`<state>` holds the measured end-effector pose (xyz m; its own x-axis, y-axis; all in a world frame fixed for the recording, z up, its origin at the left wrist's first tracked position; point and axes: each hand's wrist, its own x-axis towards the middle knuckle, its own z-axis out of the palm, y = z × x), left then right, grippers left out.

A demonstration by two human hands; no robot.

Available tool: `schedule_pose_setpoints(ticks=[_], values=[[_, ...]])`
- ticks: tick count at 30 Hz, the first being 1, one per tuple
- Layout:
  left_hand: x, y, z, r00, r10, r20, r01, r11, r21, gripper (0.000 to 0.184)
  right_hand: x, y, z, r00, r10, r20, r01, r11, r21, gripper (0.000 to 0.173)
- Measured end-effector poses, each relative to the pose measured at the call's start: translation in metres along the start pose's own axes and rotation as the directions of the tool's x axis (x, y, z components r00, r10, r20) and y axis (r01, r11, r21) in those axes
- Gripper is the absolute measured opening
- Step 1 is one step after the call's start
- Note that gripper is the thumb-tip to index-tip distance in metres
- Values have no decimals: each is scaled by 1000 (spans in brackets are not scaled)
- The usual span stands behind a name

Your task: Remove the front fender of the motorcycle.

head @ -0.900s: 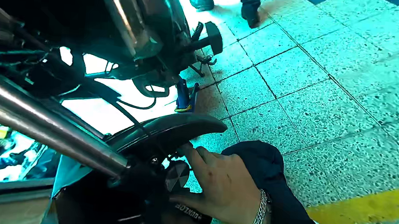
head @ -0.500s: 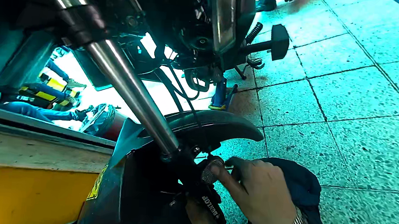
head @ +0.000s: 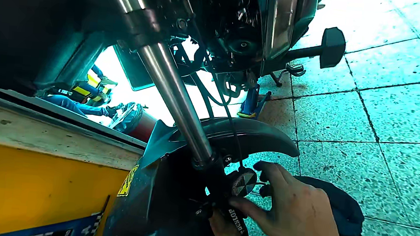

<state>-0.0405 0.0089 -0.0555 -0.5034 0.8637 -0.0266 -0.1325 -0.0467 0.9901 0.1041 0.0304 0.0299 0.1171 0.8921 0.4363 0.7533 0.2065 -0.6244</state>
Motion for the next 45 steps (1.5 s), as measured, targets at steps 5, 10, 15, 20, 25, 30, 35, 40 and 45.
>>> schedule_pose_setpoints(ticks=[5, 10, 15, 20, 25, 30, 35, 40, 45], values=[[-21, 46, -16, 976, 166, -139, -136, 969, 206, 35, 8, -3, 12, 998, -28, -60, 25, 999, -39, 70], [-12, 98, -55, 942, 301, 152, -326, 928, 181, 71, 11, 1, 13, 915, 217, 339, -302, 927, 224, 77], [0, 95, -43, 935, 343, 88, -351, 930, 108, 46, 8, 1, 9, 982, 152, 110, -165, 978, 125, 72], [-19, 94, -25, 945, 325, -35, -314, 932, 180, 34, 5, 0, -4, 996, -85, -12, 85, 994, 67, 73], [-28, 87, -8, 953, 239, -185, -234, 971, 50, 21, 9, -5, 8, 990, -107, -97, 102, 993, -59, 66], [-25, 96, -38, 992, 127, -25, -126, 991, 32, 46, 8, -1, 3, 934, 212, 287, -256, 958, 127, 81], [4, 120, -72, 990, 99, 98, -87, 989, -120, 16, -29, -27, -10, 998, 51, 40, -59, 970, 236, 48], [11, 112, -48, 988, 104, 117, -78, 975, -208, 35, -67, -66, 40, 998, -41, -44, 55, 920, 388, 48], [14, 107, -48, 970, 212, 121, -194, 970, -146, 29, -68, -61, 82, 947, -25, -320, 161, 900, 405, 37]])
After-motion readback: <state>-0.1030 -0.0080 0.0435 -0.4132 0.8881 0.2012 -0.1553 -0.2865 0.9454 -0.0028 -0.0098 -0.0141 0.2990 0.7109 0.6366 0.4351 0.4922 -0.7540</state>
